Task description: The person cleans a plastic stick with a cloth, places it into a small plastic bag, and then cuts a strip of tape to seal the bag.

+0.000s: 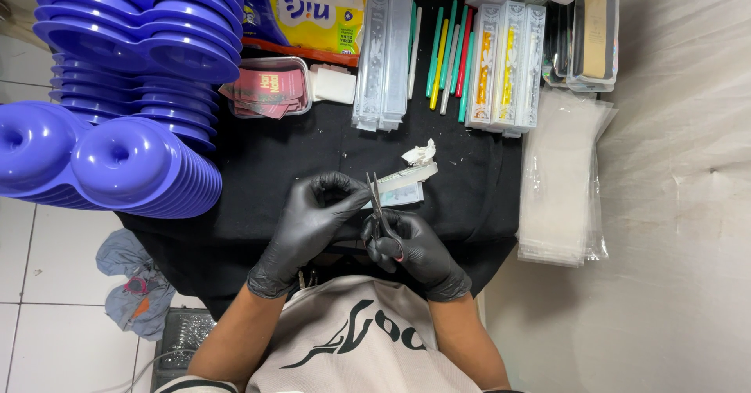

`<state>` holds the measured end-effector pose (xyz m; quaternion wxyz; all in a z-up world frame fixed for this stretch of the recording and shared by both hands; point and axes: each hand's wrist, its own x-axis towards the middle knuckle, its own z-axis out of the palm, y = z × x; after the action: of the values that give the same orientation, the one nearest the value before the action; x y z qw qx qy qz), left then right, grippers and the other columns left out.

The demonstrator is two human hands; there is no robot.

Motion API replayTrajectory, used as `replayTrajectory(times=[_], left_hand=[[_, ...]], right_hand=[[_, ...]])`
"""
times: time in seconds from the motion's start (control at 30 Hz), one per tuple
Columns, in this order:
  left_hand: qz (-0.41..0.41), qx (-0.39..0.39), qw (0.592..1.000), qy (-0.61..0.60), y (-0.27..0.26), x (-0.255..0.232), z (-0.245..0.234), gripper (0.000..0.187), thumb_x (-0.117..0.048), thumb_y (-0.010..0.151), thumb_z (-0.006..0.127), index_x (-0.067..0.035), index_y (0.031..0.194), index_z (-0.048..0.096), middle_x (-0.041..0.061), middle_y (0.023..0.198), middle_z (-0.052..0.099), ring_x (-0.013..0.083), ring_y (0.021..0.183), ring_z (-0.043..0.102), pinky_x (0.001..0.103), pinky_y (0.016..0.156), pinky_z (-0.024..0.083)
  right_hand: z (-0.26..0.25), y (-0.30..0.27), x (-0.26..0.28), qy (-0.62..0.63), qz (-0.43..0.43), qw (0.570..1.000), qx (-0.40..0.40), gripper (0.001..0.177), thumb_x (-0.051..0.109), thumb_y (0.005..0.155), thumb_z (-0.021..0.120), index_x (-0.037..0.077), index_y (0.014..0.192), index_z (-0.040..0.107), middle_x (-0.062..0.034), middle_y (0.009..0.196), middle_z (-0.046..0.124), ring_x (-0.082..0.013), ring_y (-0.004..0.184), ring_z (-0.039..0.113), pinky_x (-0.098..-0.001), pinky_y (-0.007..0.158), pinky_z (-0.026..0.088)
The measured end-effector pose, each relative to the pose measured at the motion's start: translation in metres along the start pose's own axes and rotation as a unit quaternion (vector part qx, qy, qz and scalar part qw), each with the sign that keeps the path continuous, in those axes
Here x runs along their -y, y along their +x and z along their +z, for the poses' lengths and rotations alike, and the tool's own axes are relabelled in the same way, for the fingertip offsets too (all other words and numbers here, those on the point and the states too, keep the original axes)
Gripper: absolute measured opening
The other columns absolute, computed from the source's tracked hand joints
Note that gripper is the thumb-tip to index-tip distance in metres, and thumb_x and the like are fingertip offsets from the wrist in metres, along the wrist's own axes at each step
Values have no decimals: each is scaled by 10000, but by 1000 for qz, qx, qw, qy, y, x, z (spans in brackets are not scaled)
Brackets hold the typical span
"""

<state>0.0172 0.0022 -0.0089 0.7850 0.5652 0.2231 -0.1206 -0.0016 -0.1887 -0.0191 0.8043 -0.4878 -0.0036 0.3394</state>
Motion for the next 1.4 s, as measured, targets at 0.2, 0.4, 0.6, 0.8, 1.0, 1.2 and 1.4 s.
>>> replayTrajectory(times=[0.2, 0.4, 0.6, 0.8, 1.0, 1.2, 1.4], left_hand=[[7, 1, 1000, 7, -3, -5, 0, 253, -140, 806, 889, 41, 928, 762, 159, 797, 757, 160, 734, 700, 371, 598, 666], [-13, 4, 1000, -7, -4, -6, 0, 241, -127, 818, 874, 45, 934, 752, 167, 851, 764, 178, 750, 704, 392, 604, 669], [-40, 3, 997, -67, 3, 8, -2, 246, -92, 847, 846, 87, 949, 712, 253, 941, 748, 278, 747, 726, 475, 587, 681], [31, 21, 999, -32, -3, -1, 3, 208, -110, 873, 825, 43, 967, 718, 167, 926, 750, 170, 841, 711, 372, 608, 684], [101, 28, 994, 1, -10, 2, 3, 187, -138, 889, 824, -2, 995, 751, 119, 888, 748, 132, 864, 681, 333, 778, 640], [50, 38, 996, -57, -4, 10, 7, 240, -93, 898, 791, 34, 1089, 720, 141, 936, 730, 148, 849, 673, 415, 678, 684], [58, 42, 995, -70, -4, 15, 1, 260, -94, 890, 802, 22, 1109, 721, 136, 954, 733, 136, 869, 677, 420, 671, 687]], right_hand=[[-3, 0, -5, 1, -3, 1000, -1, 215, 20, 817, 816, -73, 908, 644, -200, 581, 620, -185, 364, 519, -265, 368, 437], [-11, -1, -11, 11, 16, 1000, -22, 226, 27, 829, 808, -89, 945, 652, -207, 594, 626, -188, 411, 547, -247, 347, 427], [-6, 2, -3, 10, 3, 1000, 11, 275, 148, 871, 793, -71, 937, 640, -227, 615, 633, -211, 403, 557, -268, 346, 424], [-16, -12, 8, -3, -71, 996, 50, 536, 209, 833, 845, -139, 1177, 627, -308, 826, 707, -297, 600, 691, -358, 541, 576], [-20, -53, 60, -230, -210, 914, -261, 568, -53, 669, 890, -67, 1195, 675, -216, 861, 737, -238, 754, 747, -316, 695, 636], [-13, -20, 72, -459, -298, 788, -282, 539, 10, 722, 932, 7, 1213, 708, -150, 1109, 752, -268, 1079, 724, -354, 1055, 510], [-25, 9, 59, -484, -324, 765, -276, 439, -41, 755, 893, 45, 1165, 761, -121, 1016, 761, -252, 855, 759, -289, 719, 613]])
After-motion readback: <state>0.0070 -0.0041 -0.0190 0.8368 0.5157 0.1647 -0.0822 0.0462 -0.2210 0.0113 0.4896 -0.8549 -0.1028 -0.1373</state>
